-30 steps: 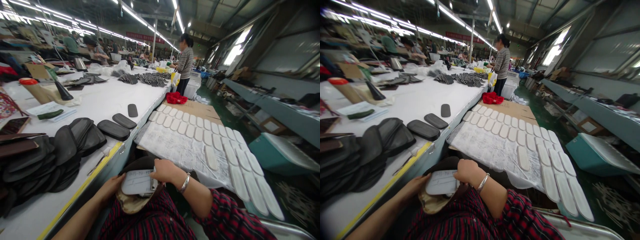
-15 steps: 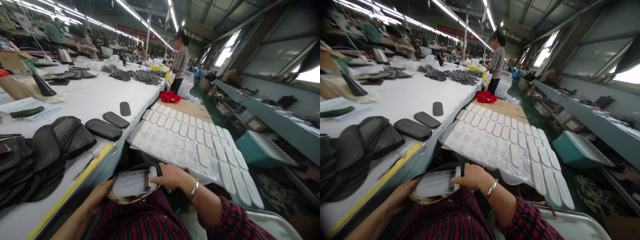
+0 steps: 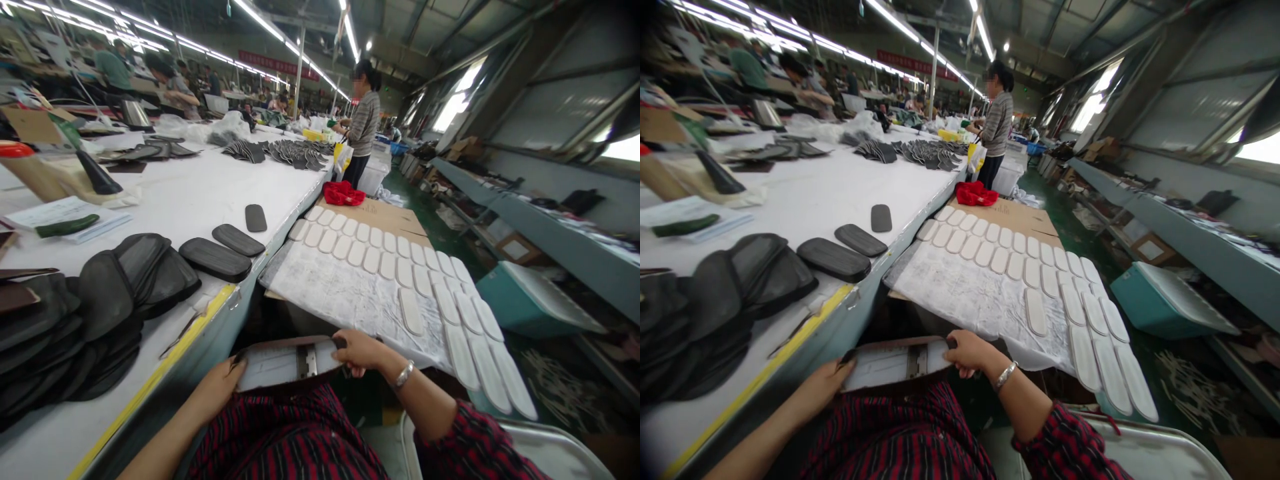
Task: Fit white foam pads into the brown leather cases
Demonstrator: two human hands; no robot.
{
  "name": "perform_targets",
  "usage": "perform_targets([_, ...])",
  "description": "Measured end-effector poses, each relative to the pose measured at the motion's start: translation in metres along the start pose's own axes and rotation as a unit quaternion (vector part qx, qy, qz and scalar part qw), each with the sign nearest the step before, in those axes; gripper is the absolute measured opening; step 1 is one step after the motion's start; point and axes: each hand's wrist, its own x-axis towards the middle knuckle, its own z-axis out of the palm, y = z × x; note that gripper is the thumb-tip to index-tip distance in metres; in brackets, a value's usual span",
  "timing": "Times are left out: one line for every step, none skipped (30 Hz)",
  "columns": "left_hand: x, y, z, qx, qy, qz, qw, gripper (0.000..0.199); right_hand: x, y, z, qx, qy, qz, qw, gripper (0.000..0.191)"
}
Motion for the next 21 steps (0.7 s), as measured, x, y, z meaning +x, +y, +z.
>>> perform_targets([0.002,0.001,-0.002,0.057,0.011,0.028,0.998,0.029,0.004,0.011,0.000,0.014,-0.007,0.007,1.000,0.047])
perform_targets([0.003,0.002,-0.004,0.106,0.026,0.048,0.993,0.034,0.007,0.019,0.001,0.017,-0.007,0.000,1.000,0.048])
perform_targets([0.005,0.005,-0.006,0.144,0.041,0.062,0.987,0.041,0.009,0.024,0.002,-0.003,0.005,-0.020,1.000,0.050])
perform_targets([0.007,0.008,-0.007,0.165,0.055,0.075,0.982,0.049,0.011,0.025,0.004,-0.044,0.033,-0.050,0.997,0.053])
perform_targets([0.009,0.013,-0.007,0.177,0.059,0.092,0.978,0.053,0.012,0.022,0.006,-0.100,0.074,-0.086,0.989,0.058])
perform_targets([0.013,0.017,-0.006,0.183,0.048,0.111,0.976,0.054,0.013,0.018,0.008,-0.164,0.116,-0.123,0.972,0.063])
perform_targets([0.017,0.023,-0.006,0.187,0.030,0.125,0.974,0.050,0.015,0.012,0.010,-0.225,0.144,-0.155,0.951,0.063])
perform_targets([0.023,0.028,-0.005,0.190,0.011,0.132,0.973,0.043,0.018,0.006,0.011,-0.270,0.154,-0.182,0.933,0.056])
perform_targets([0.028,0.033,-0.004,0.197,-0.008,0.128,0.972,0.036,0.022,0.000,0.012,-0.296,0.146,-0.200,0.922,0.043])
perform_targets([0.034,0.039,-0.004,0.205,-0.022,0.118,0.971,0.030,0.027,-0.006,0.012,-0.306,0.129,-0.213,0.919,0.029])
perform_targets([0.040,0.043,-0.004,0.214,-0.034,0.106,0.970,0.026,0.033,-0.010,0.011,-0.305,0.109,-0.219,0.920,0.023])
perform_targets([0.045,0.048,-0.005,0.222,-0.048,0.096,0.969,0.022,0.039,-0.013,0.009,-0.299,0.093,-0.222,0.923,0.024])
perform_targets([0.050,0.052,-0.007,0.227,-0.066,0.089,0.968,0.017,0.046,-0.015,0.006,-0.291,0.079,-0.222,0.927,0.026])
perform_targets([0.054,0.055,-0.008,0.228,-0.090,0.082,0.966,0.012,0.052,-0.017,0.002,-0.283,0.061,-0.221,0.931,0.027])
perform_targets([0.057,0.058,-0.009,0.227,-0.116,0.076,0.964,0.009,0.059,-0.017,-0.002,-0.274,0.039,-0.218,0.936,0.026])
perform_targets([0.059,0.060,-0.010,0.223,-0.139,0.071,0.962,0.012,0.065,-0.018,-0.006,-0.265,0.012,-0.210,0.941,0.026])
perform_targets([0.060,0.062,-0.011,0.220,-0.162,0.064,0.960,0.017,0.069,-0.017,-0.010,-0.255,-0.017,-0.199,0.946,0.026])
perform_targets([0.060,0.063,-0.011,0.217,-0.180,0.057,0.958,0.022,0.072,-0.017,-0.013,-0.244,-0.045,-0.185,0.951,0.028])
perform_targets([0.059,0.064,-0.011,0.216,-0.194,0.049,0.956,0.024,0.073,-0.015,-0.015,-0.233,-0.070,-0.170,0.955,0.030])
perform_targets([0.057,0.065,-0.011,0.214,-0.206,0.043,0.954,0.022,0.072,-0.013,-0.017,-0.223,-0.092,-0.158,0.957,0.033])
perform_targets([0.053,0.065,-0.012,0.211,-0.211,0.040,0.954,0.018,0.068,-0.011,-0.017,-0.210,-0.109,-0.150,0.960,0.035])
